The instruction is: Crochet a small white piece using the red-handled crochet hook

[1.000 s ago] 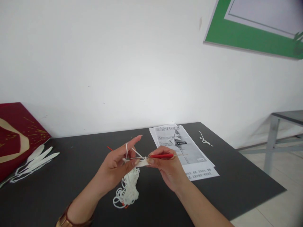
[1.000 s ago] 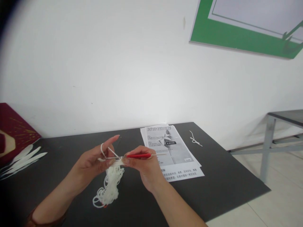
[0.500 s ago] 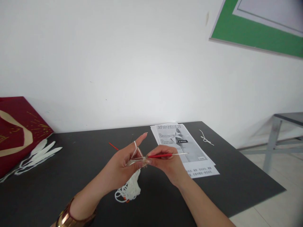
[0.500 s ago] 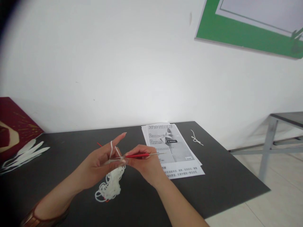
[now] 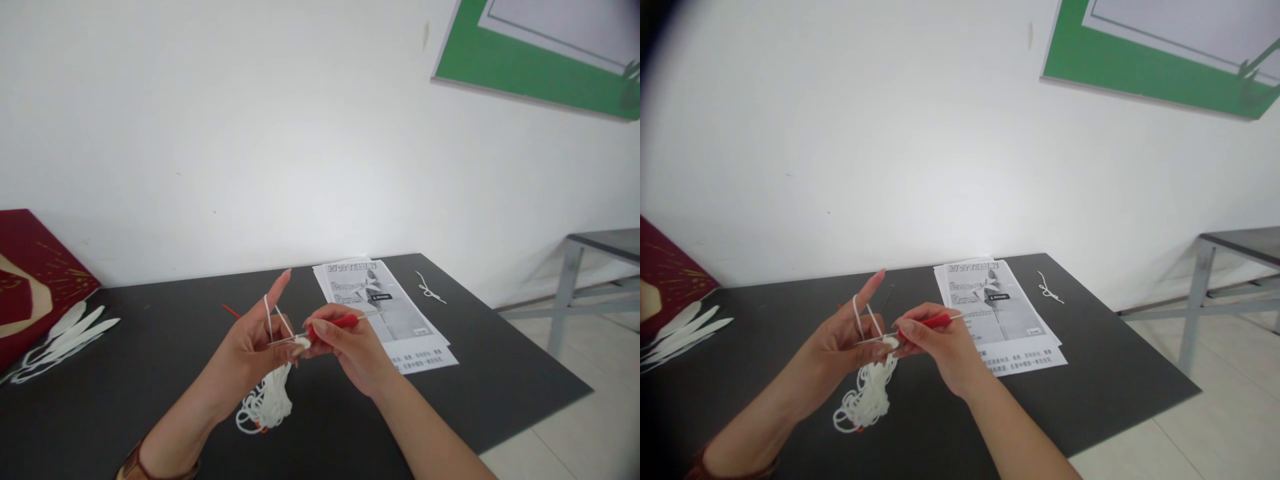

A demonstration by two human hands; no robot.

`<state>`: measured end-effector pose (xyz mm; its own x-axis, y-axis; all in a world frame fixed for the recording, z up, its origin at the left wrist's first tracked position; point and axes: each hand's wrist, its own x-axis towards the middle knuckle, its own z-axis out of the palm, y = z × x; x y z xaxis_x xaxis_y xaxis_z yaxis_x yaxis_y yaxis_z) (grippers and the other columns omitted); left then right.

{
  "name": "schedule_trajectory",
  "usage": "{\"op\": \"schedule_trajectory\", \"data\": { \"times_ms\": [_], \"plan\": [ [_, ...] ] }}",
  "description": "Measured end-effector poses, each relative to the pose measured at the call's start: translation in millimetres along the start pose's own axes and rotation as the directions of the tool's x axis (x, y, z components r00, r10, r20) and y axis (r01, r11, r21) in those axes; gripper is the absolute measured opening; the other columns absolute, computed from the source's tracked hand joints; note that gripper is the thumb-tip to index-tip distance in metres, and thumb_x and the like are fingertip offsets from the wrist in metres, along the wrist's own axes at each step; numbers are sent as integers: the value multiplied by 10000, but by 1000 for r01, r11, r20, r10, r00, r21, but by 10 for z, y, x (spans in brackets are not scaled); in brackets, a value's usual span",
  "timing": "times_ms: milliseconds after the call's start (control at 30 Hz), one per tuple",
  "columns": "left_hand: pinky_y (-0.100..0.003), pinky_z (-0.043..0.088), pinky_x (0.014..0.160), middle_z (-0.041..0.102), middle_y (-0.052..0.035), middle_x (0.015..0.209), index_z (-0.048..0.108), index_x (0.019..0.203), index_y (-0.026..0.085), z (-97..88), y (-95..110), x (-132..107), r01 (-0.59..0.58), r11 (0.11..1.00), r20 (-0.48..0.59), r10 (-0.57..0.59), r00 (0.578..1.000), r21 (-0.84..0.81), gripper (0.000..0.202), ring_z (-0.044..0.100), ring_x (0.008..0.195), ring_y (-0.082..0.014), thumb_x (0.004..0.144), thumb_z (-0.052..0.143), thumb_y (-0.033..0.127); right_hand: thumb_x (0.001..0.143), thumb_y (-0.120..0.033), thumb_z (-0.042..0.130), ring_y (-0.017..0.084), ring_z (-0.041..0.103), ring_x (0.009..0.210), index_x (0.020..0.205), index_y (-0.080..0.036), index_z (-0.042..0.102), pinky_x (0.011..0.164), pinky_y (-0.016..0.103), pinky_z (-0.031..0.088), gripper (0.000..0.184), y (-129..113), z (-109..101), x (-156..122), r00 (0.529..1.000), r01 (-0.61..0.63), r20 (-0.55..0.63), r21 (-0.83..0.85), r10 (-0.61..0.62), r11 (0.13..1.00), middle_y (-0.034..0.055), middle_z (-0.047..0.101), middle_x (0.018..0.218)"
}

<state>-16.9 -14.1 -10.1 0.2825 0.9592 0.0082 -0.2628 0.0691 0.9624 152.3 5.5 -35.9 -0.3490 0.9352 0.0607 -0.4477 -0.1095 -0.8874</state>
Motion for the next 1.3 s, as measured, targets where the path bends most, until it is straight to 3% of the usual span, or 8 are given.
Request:
{"op": "schedule_trajectory", "data": {
  "times_ms": [167, 433, 633, 800, 1133, 1300],
  "plan": [
    [-261, 416, 620, 584, 43, 692, 213, 1484, 362, 47, 6, -27, 3, 1000, 7, -3, 1000, 15, 865, 566, 660, -131, 785, 701, 214, 635, -201, 836, 112, 670, 575, 821, -150, 698, 583, 219, 548, 237, -11, 21, -12, 999, -14, 32, 31, 13, 999, -5, 709, 664],
    [-255, 405, 586, 619, 24, 702, 174, 1494, 353, -38, -20, 8, -54, 997, 102, 48, 994, 53, 881, 567, 644, -141, 795, 693, 217, 587, -168, 853, 122, 651, 551, 716, -151, 694, 562, 236, 523, 205, 33, 17, -8, 999, 1, -52, 37, 1, 999, -10, 702, 622],
    [-254, 399, 589, 625, -6, 767, 241, 1485, 321, -132, -12, 23, 8, 1000, 157, -9, 987, 7, 864, 570, 696, -156, 772, 725, 264, 597, -166, 847, 128, 649, 602, 699, -169, 695, 609, 256, 509, 183, 6, 5, -26, 998, 45, -39, -53, -47, 998, -10, 710, 668],
    [-242, 389, 566, 627, 15, 664, 192, 1501, 278, -156, -19, 49, 0, 995, 111, -11, 994, 99, 808, 557, 603, -127, 840, 657, 270, 585, -178, 853, 130, 646, 613, 690, -167, 699, 609, 254, 504, 187, -21, 14, -28, 996, 53, -62, -119, -60, 991, -7, 706, 665],
    [-234, 377, 549, 609, 26, 672, 157, 1500, 331, -94, -9, 23, -57, 993, 86, 48, 995, 100, 856, 509, 600, -117, 822, 676, 257, 753, -250, 754, 106, 665, 610, 773, -150, 691, 620, 231, 564, 120, -17, 34, -36, 998, 52, 21, 1, -52, 999, -3, 695, 687],
    [-236, 374, 551, 617, 26, 679, 162, 1497, 340, -63, 30, -11, -39, 995, 67, 33, 997, 96, 857, 515, 600, -121, 819, 678, 247, 774, -259, 736, 123, 675, 646, 847, -151, 707, 663, 290, 602, 133, 2, 11, -42, 997, 59, 55, 22, -60, 998, 2, 685, 712]
  ]
}}
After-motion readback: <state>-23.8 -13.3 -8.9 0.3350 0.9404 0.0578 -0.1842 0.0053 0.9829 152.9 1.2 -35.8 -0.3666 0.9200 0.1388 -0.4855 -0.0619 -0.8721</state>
